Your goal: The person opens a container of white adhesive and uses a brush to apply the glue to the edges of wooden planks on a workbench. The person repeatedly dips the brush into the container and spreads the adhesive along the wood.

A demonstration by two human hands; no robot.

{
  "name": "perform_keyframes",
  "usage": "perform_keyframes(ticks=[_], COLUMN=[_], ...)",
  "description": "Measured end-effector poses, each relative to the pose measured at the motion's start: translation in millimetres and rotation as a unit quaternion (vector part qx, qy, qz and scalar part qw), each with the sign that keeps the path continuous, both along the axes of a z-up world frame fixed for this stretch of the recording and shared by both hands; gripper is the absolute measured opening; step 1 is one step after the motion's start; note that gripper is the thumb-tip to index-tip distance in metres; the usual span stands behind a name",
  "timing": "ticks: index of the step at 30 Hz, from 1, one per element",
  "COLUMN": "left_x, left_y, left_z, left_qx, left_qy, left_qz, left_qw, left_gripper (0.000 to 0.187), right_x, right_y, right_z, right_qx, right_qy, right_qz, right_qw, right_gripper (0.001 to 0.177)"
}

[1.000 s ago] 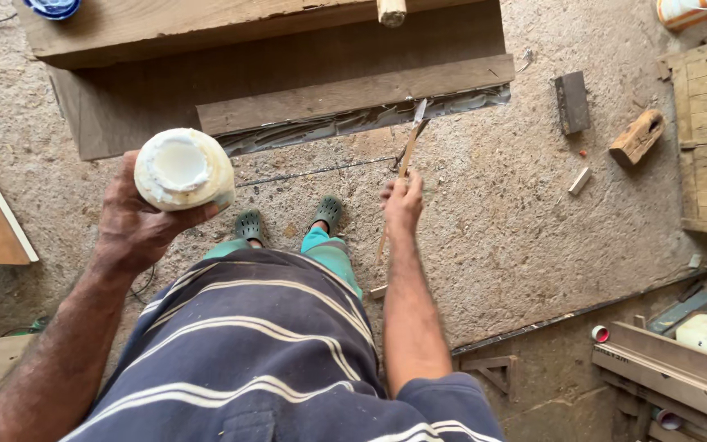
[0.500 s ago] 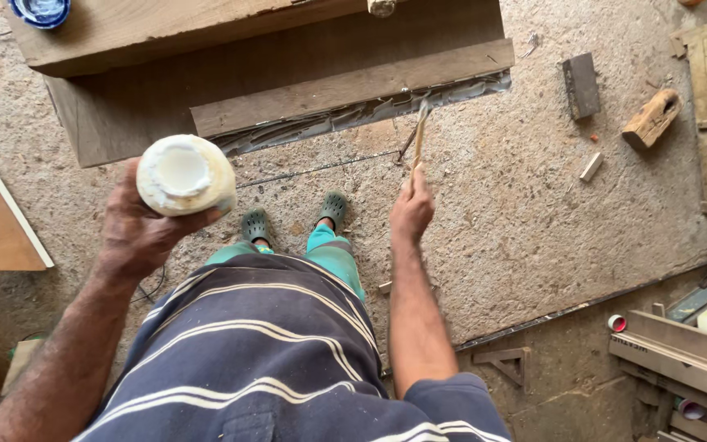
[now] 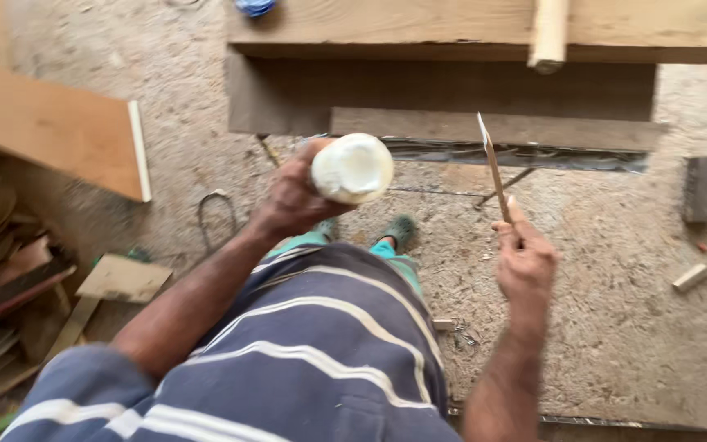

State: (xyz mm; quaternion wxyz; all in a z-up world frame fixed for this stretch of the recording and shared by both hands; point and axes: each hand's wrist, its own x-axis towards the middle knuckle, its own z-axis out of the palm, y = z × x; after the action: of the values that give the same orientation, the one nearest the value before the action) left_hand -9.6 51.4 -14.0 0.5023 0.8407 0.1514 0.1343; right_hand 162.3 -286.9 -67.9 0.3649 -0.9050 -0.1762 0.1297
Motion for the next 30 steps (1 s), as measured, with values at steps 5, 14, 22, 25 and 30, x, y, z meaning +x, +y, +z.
perform_keyframes(ticks=[5, 14, 22, 25, 30], left_x=[16, 17, 19, 22, 22], left_y=[0, 8, 10, 8, 6], left_z=[-1, -4, -11, -10, 4], left_qx=[-0.057, 0.0, 0.095, 0.128, 0.167], left_qy=[-0.038, -0.068, -0.1, -0.126, -0.117], left_qz=[-0.015, 0.043, 0.053, 0.054, 0.065], left_qw=[0.998, 0.997, 0.989, 0.982, 0.977], left_gripper=[0.072, 0.069, 0.078, 0.077, 0.076], right_x=[-10, -42, -54, -71, -91], right_y=[21, 35, 67, 77, 92], right_z=[98, 138, 120, 111, 113], right_qx=[0.046, 0.004, 0.033, 0.031, 0.03], right_qy=[0.049, 0.002, 0.008, 0.044, 0.013], right_qz=[0.151, 0.178, 0.103, 0.058, 0.024], right_qw=[0.986, 0.984, 0.994, 0.997, 0.999], right_gripper=[0.032, 0.03, 0.034, 0.035, 0.037])
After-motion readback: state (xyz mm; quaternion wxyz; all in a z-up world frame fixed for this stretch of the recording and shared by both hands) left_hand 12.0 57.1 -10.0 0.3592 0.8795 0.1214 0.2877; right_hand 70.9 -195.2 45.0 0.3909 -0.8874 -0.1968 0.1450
